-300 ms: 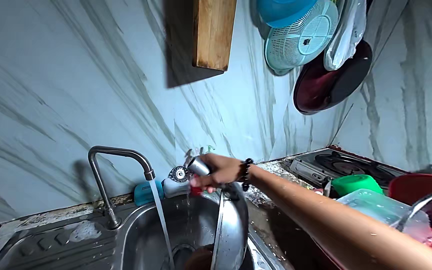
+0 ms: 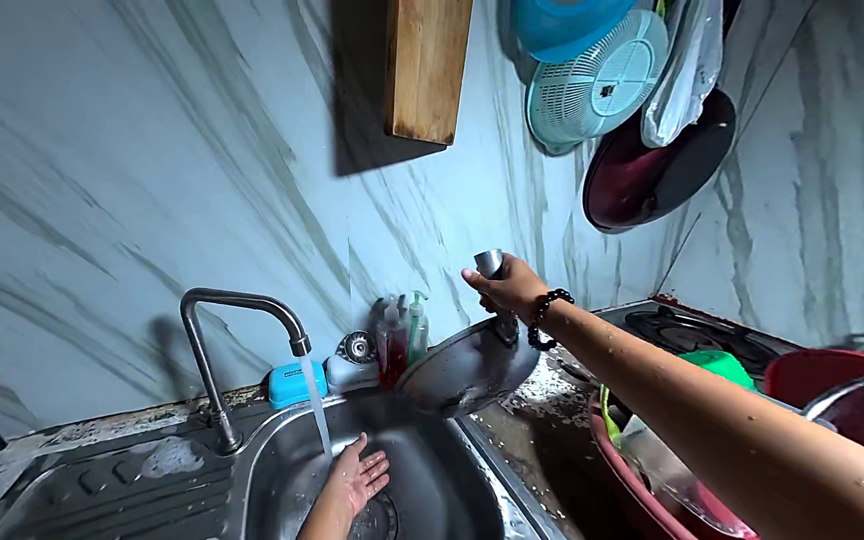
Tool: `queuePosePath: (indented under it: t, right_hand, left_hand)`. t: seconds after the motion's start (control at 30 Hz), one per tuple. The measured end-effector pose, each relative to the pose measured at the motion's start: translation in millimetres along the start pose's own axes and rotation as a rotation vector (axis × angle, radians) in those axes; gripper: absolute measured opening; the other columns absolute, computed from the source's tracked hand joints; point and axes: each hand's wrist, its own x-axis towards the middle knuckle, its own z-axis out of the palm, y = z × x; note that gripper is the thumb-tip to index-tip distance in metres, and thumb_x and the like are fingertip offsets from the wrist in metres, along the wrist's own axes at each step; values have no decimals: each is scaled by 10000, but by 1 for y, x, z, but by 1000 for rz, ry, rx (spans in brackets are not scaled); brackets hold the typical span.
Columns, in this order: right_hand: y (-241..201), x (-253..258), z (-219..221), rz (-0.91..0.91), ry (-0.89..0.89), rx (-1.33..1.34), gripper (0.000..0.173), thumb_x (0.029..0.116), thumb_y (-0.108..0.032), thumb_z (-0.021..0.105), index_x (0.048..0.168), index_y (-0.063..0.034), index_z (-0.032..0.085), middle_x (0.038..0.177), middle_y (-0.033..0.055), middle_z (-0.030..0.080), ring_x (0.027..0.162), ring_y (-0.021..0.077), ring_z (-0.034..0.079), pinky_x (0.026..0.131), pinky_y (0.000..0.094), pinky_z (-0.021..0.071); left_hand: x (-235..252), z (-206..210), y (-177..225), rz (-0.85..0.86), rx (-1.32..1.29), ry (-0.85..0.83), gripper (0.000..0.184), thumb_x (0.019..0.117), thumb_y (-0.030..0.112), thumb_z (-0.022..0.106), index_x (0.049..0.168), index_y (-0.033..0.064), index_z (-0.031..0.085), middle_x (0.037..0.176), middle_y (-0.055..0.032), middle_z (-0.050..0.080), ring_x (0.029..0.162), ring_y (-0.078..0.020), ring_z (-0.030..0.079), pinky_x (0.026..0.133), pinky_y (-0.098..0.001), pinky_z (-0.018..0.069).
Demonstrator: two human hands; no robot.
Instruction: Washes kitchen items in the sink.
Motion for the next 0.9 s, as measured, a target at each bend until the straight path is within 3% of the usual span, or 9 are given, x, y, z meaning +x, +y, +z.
queuePosePath:
  t: [0.13, 0.27, 0.33, 0.57, 0.73, 0.83, 0.9]
  right_hand:
    - [19, 33, -10, 95, 21, -2, 504, 1088, -247, 528, 1464, 27, 336, 1036, 211, 589, 764, 245, 630, 732, 406, 549]
    - [36, 49, -12, 98, 110, -271, 614, 1069, -234, 569, 1505, 74, 264, 1220, 352, 615, 1069, 467, 672, 954, 595, 513]
    - [47, 47, -4, 99, 190, -364, 634, 1052, -228, 600, 1495, 85, 271, 1237, 380, 606, 1157, 515, 632, 994, 635, 472]
    - [101, 31, 32, -40, 496, -242, 582, 1008, -90, 648, 1455, 133, 350, 1347, 405, 532, 1268, 550, 546, 1073, 638, 421]
    - [129, 14, 61, -122, 539, -220, 527, 997, -20, 627, 1433, 163, 393, 1428, 402, 470, 1346, 525, 486, 1154, 568, 365]
    - [146, 5, 76, -143, 570, -171, 542, 966, 5, 656, 1419, 172, 409, 1418, 418, 468, 1341, 535, 486, 1151, 569, 370]
    - [153, -7, 88, -155, 575, -147, 557, 935, 21, 684, 1398, 184, 422, 1384, 419, 497, 1306, 536, 518, 1131, 569, 395]
  left_hand:
    - [-5, -18, 6, 8, 5, 20, 480, 1118, 314, 384, 1511, 45, 331, 1373, -226, 546, 1088, -285, 617, 876, -408, 506]
    - [-10, -39, 3, 11, -1, 32, 402, 1123, 262, 369, 1430, 7, 415, 1235, -203, 599, 960, -241, 637, 811, -364, 521]
    - [-12, -48, 1, 17, -18, 44, 311, 1113, 190, 379, 1313, -17, 495, 1124, -167, 635, 903, -209, 647, 797, -336, 535]
    - [-12, -50, 1, 57, -39, 9, 288, 1101, 82, 320, 1313, -54, 460, 1114, -172, 622, 893, -181, 639, 796, -310, 527]
    - [-6, -49, -6, 104, 18, -26, 280, 1076, 2, 411, 1339, -85, 453, 1083, -163, 633, 863, -150, 660, 782, -281, 544]
    - [-5, -47, -7, 115, 30, 39, 207, 1059, 6, 482, 1237, -94, 518, 952, -131, 649, 768, -122, 667, 728, -248, 565]
    - [-3, -47, -7, 130, 105, 84, 137, 1058, 20, 499, 1140, -82, 541, 815, -87, 630, 644, -86, 633, 630, -211, 553]
